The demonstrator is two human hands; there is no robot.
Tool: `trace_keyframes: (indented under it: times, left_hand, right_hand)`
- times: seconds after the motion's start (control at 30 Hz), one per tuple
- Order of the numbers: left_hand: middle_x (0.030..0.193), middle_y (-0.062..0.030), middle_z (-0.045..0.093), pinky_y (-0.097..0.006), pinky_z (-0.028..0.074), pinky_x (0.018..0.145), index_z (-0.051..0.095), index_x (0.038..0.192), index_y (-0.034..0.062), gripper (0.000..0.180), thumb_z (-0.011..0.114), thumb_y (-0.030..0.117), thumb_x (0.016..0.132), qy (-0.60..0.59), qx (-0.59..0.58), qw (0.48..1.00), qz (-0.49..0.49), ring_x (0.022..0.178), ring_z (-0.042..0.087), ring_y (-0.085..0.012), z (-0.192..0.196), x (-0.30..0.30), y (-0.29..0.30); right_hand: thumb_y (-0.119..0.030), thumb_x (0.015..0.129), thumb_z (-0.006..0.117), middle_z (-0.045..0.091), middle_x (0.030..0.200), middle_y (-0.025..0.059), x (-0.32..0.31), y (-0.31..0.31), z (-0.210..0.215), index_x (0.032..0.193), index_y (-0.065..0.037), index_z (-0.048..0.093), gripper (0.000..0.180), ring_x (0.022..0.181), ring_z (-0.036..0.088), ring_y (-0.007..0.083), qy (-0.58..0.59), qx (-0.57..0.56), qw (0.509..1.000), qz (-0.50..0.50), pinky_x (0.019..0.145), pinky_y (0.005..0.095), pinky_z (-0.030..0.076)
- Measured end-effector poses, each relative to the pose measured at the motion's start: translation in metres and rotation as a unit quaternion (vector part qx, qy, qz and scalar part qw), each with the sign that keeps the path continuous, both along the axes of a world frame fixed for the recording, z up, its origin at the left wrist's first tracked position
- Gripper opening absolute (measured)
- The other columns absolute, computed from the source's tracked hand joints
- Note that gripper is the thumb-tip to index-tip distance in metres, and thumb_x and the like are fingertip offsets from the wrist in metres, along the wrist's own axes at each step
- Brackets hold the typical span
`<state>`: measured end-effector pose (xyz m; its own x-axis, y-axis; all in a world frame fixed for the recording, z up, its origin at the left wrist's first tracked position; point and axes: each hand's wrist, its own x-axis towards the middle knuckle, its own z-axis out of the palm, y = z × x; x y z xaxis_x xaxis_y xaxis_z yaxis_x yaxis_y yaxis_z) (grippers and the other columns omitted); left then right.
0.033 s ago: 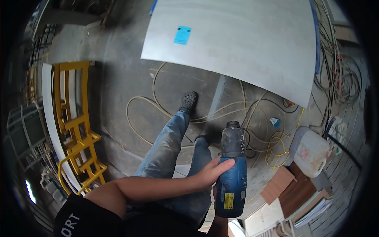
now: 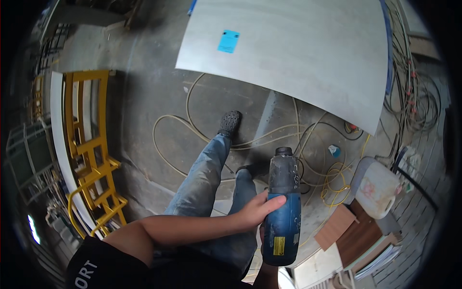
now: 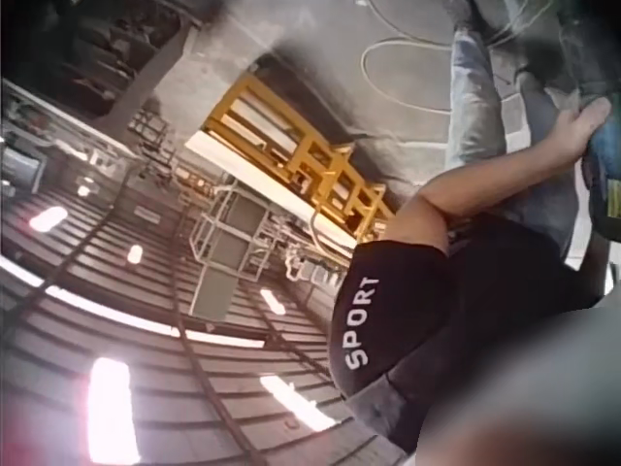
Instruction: Applying and preparing a white edge banding strip onto a wooden panel using a heat gun.
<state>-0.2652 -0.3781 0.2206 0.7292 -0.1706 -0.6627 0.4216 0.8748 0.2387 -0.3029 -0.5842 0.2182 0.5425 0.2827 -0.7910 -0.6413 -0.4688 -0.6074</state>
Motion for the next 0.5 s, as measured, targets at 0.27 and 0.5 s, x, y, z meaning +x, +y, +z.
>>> trace_keyframes:
  times: [0.27,0.5]
  left_hand:
    - [0.110,-0.0079,0.061,-0.030,0.048,0.088,0.050,0.124,0.0028,0.044,0.056,0.036,0.096,-0.008,0.073,0.988,0.135,0.102,0.058,-0.0150,-0.010,-0.055,0.011]
    - [0.109,-0.0042,0.060,-0.027,0.047,0.084,0.048,0.124,0.0029,0.039,0.054,0.030,0.098,0.001,0.049,0.953,0.299,0.098,0.056,-0.0103,-0.020,-0.101,0.025]
  right_hand:
    - [-0.015,0.082,0.074,0.058,0.121,0.0100,0.024,0.041,0.020,0.131,-0.006,0.048,0.056,0.110,0.056,0.0233,-0.052,-0.060,0.985,0.150,0.094,0.0351,0.045]
    - [-0.008,0.079,0.073,0.060,0.116,0.0077,0.026,0.086,0.011,0.125,-0.006,0.052,0.051,0.104,0.058,0.0214,-0.033,-0.065,0.959,0.272,0.090,0.0329,0.046]
